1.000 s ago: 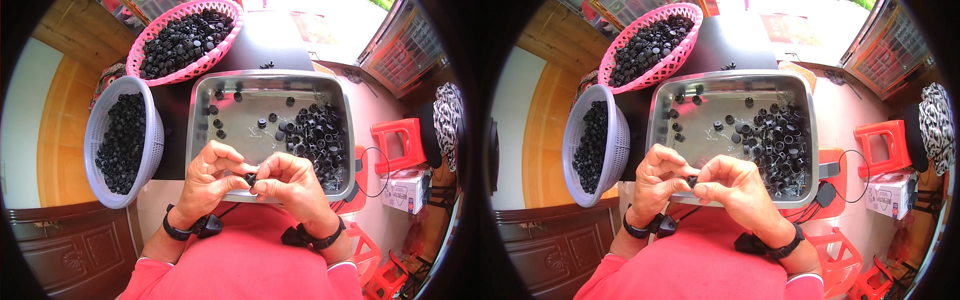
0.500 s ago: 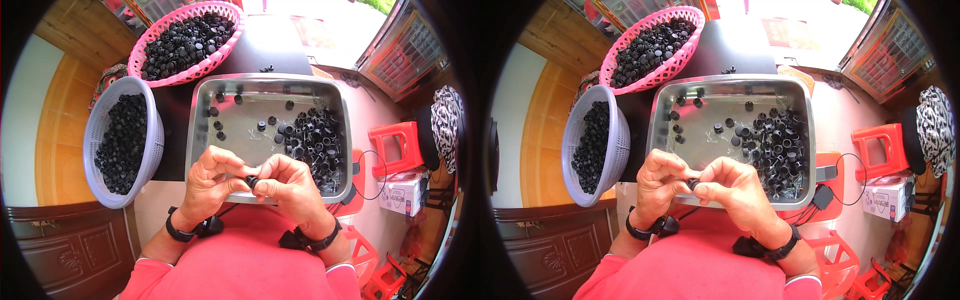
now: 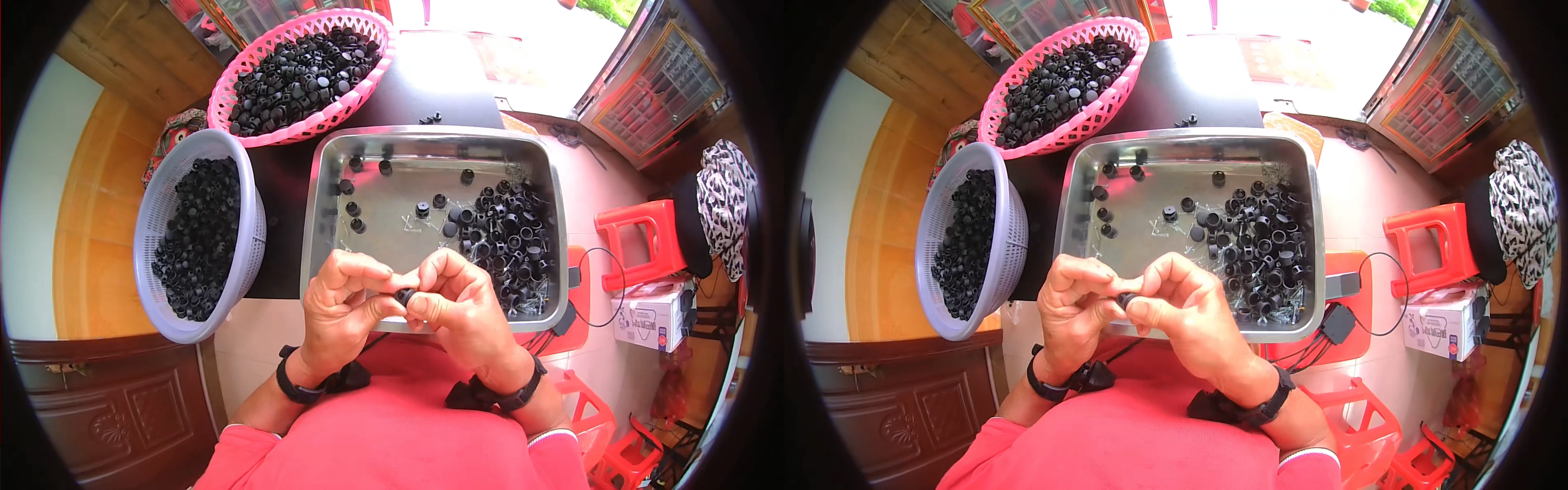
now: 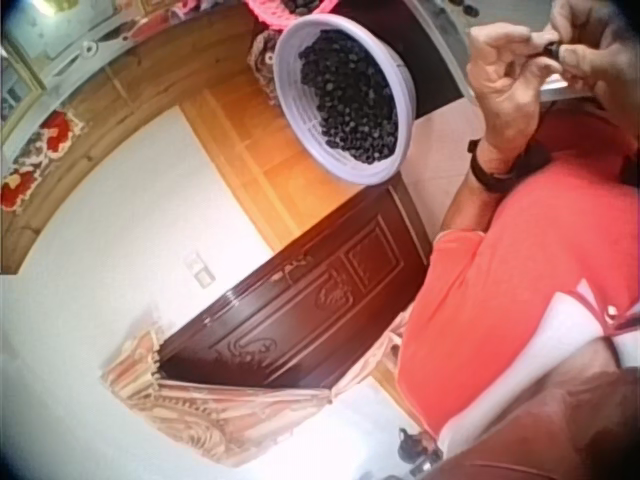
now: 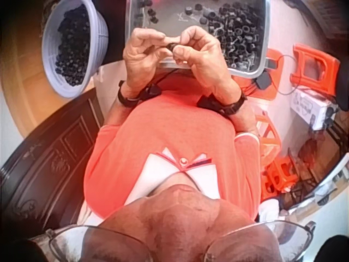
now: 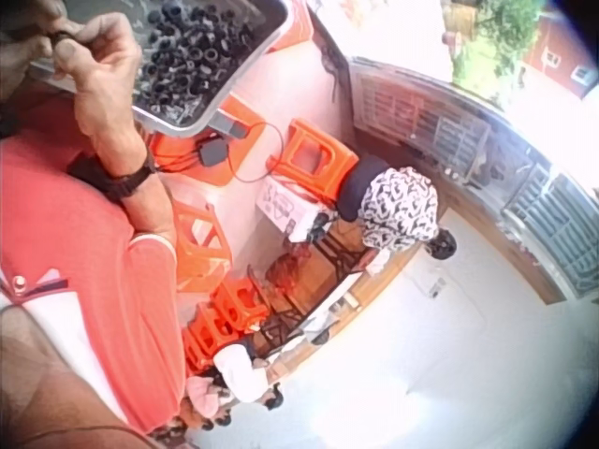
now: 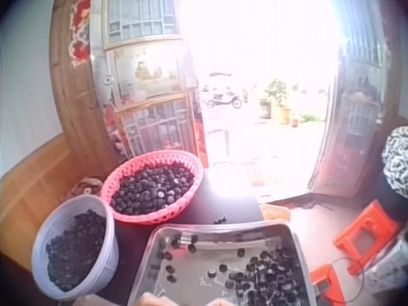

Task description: Manually assembling or sorting small black plastic mechanical components from a tray.

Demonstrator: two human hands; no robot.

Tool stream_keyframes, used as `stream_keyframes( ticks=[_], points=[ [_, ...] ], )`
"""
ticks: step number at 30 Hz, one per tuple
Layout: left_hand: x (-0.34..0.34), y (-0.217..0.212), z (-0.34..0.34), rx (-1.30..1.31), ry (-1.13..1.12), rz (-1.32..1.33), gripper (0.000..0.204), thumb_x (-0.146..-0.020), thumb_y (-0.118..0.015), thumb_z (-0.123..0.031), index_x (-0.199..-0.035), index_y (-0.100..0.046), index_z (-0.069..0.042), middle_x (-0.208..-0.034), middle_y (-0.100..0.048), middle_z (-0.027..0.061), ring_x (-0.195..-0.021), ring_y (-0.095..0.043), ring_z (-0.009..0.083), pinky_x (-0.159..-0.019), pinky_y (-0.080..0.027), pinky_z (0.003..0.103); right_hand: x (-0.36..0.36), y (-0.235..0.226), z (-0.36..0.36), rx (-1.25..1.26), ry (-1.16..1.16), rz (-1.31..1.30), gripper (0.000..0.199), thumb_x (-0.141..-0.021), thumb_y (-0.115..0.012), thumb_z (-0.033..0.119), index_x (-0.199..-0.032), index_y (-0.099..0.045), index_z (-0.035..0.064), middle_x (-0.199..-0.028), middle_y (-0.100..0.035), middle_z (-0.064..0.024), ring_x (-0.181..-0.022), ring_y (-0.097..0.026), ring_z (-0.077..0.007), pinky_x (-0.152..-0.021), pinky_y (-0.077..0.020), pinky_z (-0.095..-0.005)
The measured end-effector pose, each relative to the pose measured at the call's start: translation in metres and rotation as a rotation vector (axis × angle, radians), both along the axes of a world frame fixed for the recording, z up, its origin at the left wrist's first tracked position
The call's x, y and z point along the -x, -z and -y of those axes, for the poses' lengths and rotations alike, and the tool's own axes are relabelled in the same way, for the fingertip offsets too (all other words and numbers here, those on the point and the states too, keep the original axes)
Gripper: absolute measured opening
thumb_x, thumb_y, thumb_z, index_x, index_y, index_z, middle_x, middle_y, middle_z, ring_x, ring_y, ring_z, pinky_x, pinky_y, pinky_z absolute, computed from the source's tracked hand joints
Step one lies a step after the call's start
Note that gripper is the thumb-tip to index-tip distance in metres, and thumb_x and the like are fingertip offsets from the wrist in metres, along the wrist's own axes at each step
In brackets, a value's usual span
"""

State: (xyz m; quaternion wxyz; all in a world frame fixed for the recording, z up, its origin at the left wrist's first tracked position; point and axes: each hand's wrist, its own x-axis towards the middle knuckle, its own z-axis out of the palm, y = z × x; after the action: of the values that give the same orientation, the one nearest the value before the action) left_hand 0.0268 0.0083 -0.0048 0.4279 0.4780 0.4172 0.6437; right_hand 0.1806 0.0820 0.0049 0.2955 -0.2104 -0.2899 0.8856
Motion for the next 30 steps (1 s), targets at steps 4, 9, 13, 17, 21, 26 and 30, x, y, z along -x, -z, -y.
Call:
stream_keyframes(
  ticks=[4,9,13,17,21,26,30],
  points=[
    [-0.006,-0.002,0.000,0.014,-0.017,0.142,0.034,-0.083,-0.066,0.002,-0.112,-0.048,-0.003,-0.100,-0.063,0.0094,-0.092,-0.062,0.0137,-0.082,-0.050,0.027,-0.006,-0.006,-0.002,-0.027,-0.079,0.062,0.015,-0.085,-0.067,0.005,-0.090,-0.053,0.0039,-0.087,-0.061,-0.0061,-0.073,-0.058,-0.0109,-0.065,-0.0486,-0.0252],
    [0.002,-0.009,-0.003,0.126,0.038,0.252,0.027,-0.090,-0.062,-0.009,-0.114,-0.052,-0.002,-0.097,-0.064,0.0086,-0.088,-0.060,0.0126,-0.078,-0.049,0.026,-0.007,-0.015,-0.004,0.074,-0.058,0.067,0.012,-0.089,-0.064,0.009,-0.096,-0.056,0.0033,-0.089,-0.062,-0.0054,-0.074,-0.059,-0.0099,-0.065,-0.0480,-0.0236],
    [0.013,-0.006,0.000,0.230,0.123,0.442,0.023,-0.094,-0.058,-0.018,-0.109,-0.059,-0.001,-0.094,-0.064,0.0081,-0.078,-0.056,0.0107,-0.072,-0.047,0.024,-0.002,-0.021,0.004,-0.288,0.036,0.334,0.017,-0.090,-0.062,0.008,-0.106,-0.059,0.0017,-0.088,-0.064,-0.0023,-0.073,-0.056,-0.0050,-0.064,-0.0458,-0.0199],
    [0.014,-0.006,0.004,0.237,0.157,0.568,0.022,-0.094,-0.058,-0.019,-0.106,-0.059,-0.001,-0.090,-0.064,0.0072,-0.072,-0.053,0.0095,-0.068,-0.045,0.023,0.005,-0.017,0.013,-0.428,0.076,0.306,0.020,-0.090,-0.062,0.006,-0.110,-0.061,0.0007,-0.086,-0.063,0.0008,-0.072,-0.052,-0.0020,-0.062,-0.0426,-0.0175],
    [0.019,-0.008,0.007,0.279,0.140,0.588,0.021,-0.092,-0.060,-0.020,-0.100,-0.058,-0.001,-0.086,-0.063,0.0074,-0.071,-0.054,0.0106,-0.067,-0.045,0.024,0.015,-0.020,0.021,-0.443,0.100,0.321,0.020,-0.089,-0.061,0.000,-0.109,-0.062,0.0003,-0.085,-0.062,0.0021,-0.073,-0.051,-0.0014,-0.062,-0.0409,-0.0163],
    [0.024,-0.007,0.011,0.351,0.130,0.566,0.019,-0.093,-0.059,-0.019,-0.097,-0.059,0.000,-0.085,-0.062,0.0061,-0.069,-0.053,0.0085,-0.066,-0.045,0.022,0.021,-0.014,0.026,-0.510,0.131,0.322,0.019,-0.088,-0.062,-0.003,-0.106,-0.062,-0.0006,-0.087,-0.064,0.0004,-0.077,-0.054,-0.0021,-0.064,-0.0423,-0.0164],
    [0.026,-0.009,0.013,0.354,0.136,0.599,0.024,-0.095,-0.055,-0.023,-0.095,-0.060,0.001,-0.084,-0.062,0.0061,-0.068,-0.053,0.0092,-0.065,-0.045,0.022,0.024,-0.017,0.028,-0.485,0.145,0.310,0.015,-0.088,-0.063,-0.001,-0.102,-0.061,-0.0019,-0.087,-0.064,-0.0012,-0.079,-0.057,-0.0038,-0.067,-0.0447,-0.0177]
  ],
)
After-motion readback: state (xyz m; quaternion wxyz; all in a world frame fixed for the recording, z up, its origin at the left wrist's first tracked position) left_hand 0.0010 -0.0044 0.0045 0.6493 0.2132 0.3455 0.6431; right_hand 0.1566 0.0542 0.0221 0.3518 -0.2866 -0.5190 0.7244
